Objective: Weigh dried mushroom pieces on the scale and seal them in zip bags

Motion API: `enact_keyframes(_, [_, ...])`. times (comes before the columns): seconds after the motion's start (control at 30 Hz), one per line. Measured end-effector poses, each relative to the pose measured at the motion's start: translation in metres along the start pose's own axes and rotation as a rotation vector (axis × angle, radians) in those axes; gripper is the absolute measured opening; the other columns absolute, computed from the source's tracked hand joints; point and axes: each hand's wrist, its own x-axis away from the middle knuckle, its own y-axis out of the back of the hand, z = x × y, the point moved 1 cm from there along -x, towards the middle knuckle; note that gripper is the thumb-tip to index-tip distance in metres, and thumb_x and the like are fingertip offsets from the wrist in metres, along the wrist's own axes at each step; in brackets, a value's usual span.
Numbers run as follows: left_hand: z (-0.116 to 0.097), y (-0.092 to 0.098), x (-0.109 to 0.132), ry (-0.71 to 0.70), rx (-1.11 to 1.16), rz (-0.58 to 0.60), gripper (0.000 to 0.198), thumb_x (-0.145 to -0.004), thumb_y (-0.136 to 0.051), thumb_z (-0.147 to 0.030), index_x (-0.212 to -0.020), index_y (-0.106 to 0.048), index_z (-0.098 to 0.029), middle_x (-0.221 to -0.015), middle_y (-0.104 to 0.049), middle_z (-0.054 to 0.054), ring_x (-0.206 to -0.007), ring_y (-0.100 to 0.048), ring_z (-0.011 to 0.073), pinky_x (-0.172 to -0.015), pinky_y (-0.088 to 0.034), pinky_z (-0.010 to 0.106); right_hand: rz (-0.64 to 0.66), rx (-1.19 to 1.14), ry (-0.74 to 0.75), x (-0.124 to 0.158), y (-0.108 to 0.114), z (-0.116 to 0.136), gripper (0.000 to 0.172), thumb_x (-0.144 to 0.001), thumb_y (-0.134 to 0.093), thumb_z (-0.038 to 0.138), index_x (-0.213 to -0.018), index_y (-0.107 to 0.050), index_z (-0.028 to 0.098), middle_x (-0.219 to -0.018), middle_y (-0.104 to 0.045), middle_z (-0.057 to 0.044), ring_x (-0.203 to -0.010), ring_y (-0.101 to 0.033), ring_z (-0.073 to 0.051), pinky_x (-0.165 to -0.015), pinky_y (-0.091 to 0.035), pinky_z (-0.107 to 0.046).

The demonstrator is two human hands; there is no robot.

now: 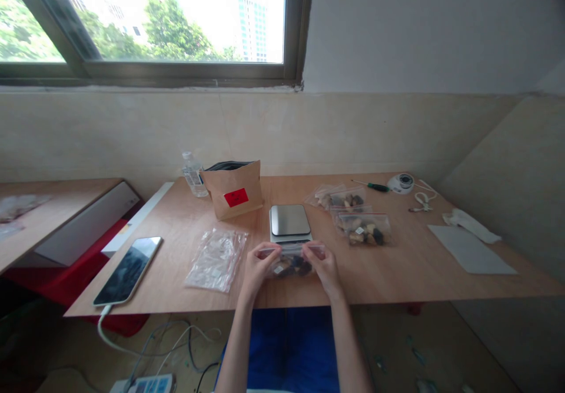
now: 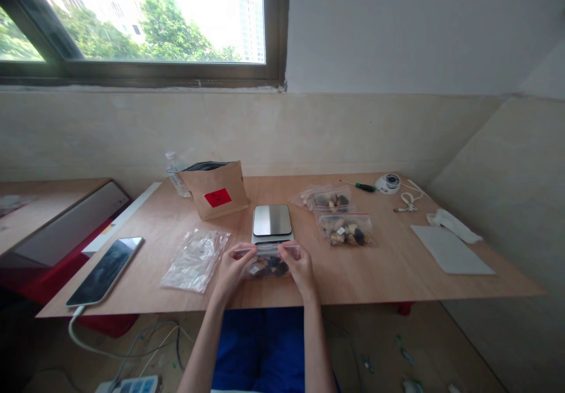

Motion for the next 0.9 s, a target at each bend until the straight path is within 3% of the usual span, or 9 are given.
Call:
enact_keyframes(0.23, [-0.010, -0.004, 0.005, -0.143, -0.026, -0.075, 0.019, -0.070, -0.069, -0.033, -0.074, -0.070, -0.014, -0.078, -0.069, 0.006, -0.078, -0.063, 0.0179, -0.070, -0.048, 0.025, -0.044, -0.007, -0.004, 0.000, 0.000, -0.006, 0.020, -0.072, -0.067, 0.036, -0.079, -0.064, 0.018, -0.067, -0.064, 0.000, -0.064, -0.061, -0.014, -0.062, -0.049, -0.024])
enact_keyframes(0.53, [-0.004, -0.005, 0.006, 0.002, 0.062, 0.054, 0.027, -0.068, -0.070, -0.036, -0.082, -0.070, -0.013, -0.077, -0.070, 0.007, -0.071, -0.065, 0.0176, -0.061, -0.050, 0.024, 0.093, 0.012, -0.040, -0.002, -0.001, -0.001, 0.026, -0.070, -0.069, 0.040, -0.082, -0.066, 0.018, -0.077, -0.069, -0.004, -0.072, -0.064, -0.018, -0.069, -0.052, -0.028])
enact_keyframes(0.9, [0.000, -0.005, 0.006, -0.039, 0.023, 0.021, 0.025, -0.069, -0.069, -0.036, -0.078, -0.070, -0.013, -0.076, -0.070, 0.007, -0.070, -0.065, 0.0179, -0.059, -0.049, 0.023, 0.070, 0.055, -0.029, -0.002, -0.006, -0.001, 0.024, -0.070, -0.069, 0.039, -0.079, -0.068, 0.017, -0.079, -0.069, -0.005, -0.076, -0.064, -0.019, -0.070, -0.051, -0.029])
